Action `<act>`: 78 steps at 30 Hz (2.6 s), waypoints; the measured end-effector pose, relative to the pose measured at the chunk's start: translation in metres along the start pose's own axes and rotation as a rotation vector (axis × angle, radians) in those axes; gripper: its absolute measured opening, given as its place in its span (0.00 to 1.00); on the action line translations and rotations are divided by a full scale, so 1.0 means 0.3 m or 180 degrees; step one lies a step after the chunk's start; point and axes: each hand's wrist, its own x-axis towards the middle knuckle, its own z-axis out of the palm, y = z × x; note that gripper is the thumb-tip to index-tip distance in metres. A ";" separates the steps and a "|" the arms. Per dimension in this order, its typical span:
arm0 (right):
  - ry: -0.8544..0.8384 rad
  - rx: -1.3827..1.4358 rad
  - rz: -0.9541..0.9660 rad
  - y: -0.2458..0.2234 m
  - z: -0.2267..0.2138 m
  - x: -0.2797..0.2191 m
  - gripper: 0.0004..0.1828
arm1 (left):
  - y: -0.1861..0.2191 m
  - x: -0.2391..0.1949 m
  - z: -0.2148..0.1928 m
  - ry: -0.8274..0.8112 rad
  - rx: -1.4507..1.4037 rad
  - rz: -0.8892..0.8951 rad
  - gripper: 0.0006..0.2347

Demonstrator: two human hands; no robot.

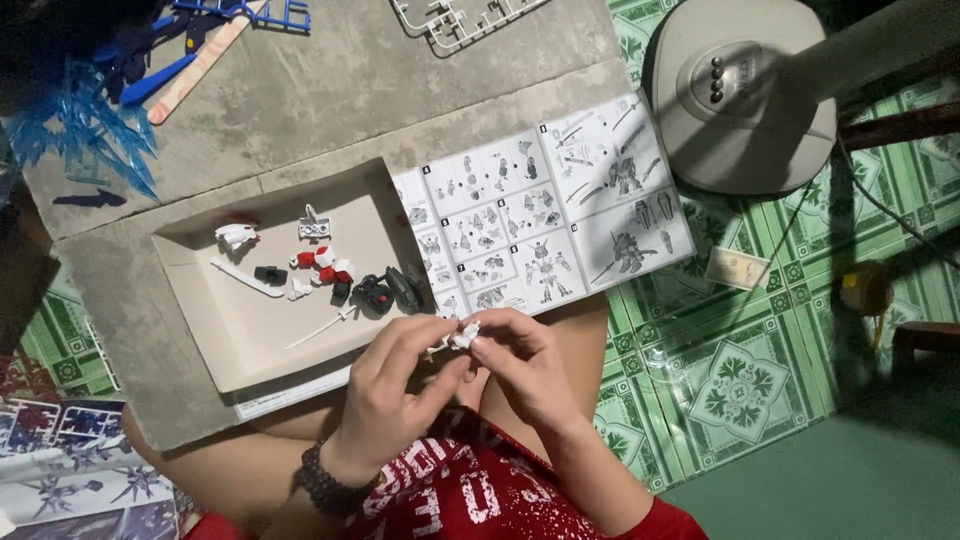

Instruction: The person assembles a small action figure by hand, following an instruction manual. They pick up small plastic parts from a tray, snap them together, and place the assembled pieces back into the tray.

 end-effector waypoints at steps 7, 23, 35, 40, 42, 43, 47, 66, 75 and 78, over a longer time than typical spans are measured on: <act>-0.0262 0.0413 0.0234 -0.004 -0.026 -0.007 0.14 | 0.043 0.010 -0.007 0.0124 -0.0033 -0.0096 0.14; -0.0192 0.0917 0.0742 0.003 -0.029 0.000 0.12 | 0.040 0.000 -0.015 -0.0057 0.0090 -0.0046 0.18; -0.0038 0.0829 0.0852 -0.018 -0.028 0.003 0.06 | 0.034 0.041 -0.017 -0.0414 0.0332 -0.0018 0.18; -0.0213 0.0864 0.0800 -0.018 -0.021 -0.004 0.05 | 0.037 0.028 -0.019 -0.0340 0.0232 0.0006 0.19; -0.0245 0.0913 0.0833 -0.019 -0.016 -0.007 0.06 | 0.039 0.022 -0.018 -0.0319 0.0241 0.0024 0.18; -0.0252 0.0909 0.0822 -0.020 -0.015 -0.004 0.06 | 0.039 0.023 -0.018 -0.0314 0.0244 0.0036 0.18; -0.0240 0.0975 0.0820 -0.024 -0.002 -0.018 0.10 | 0.057 0.012 -0.021 -0.0402 0.0142 0.0029 0.19; -0.0115 -0.0239 0.0134 -0.037 -0.013 -0.065 0.11 | 0.041 -0.036 -0.024 -0.0381 0.0790 0.0653 0.22; 0.0081 0.0124 0.0174 -0.039 -0.039 -0.025 0.19 | -0.082 0.000 -0.310 0.0457 0.2419 -0.0431 0.12; 0.0178 0.0062 0.0258 -0.041 -0.035 -0.025 0.17 | -0.136 -0.019 -0.322 0.0268 0.2291 -0.0522 0.11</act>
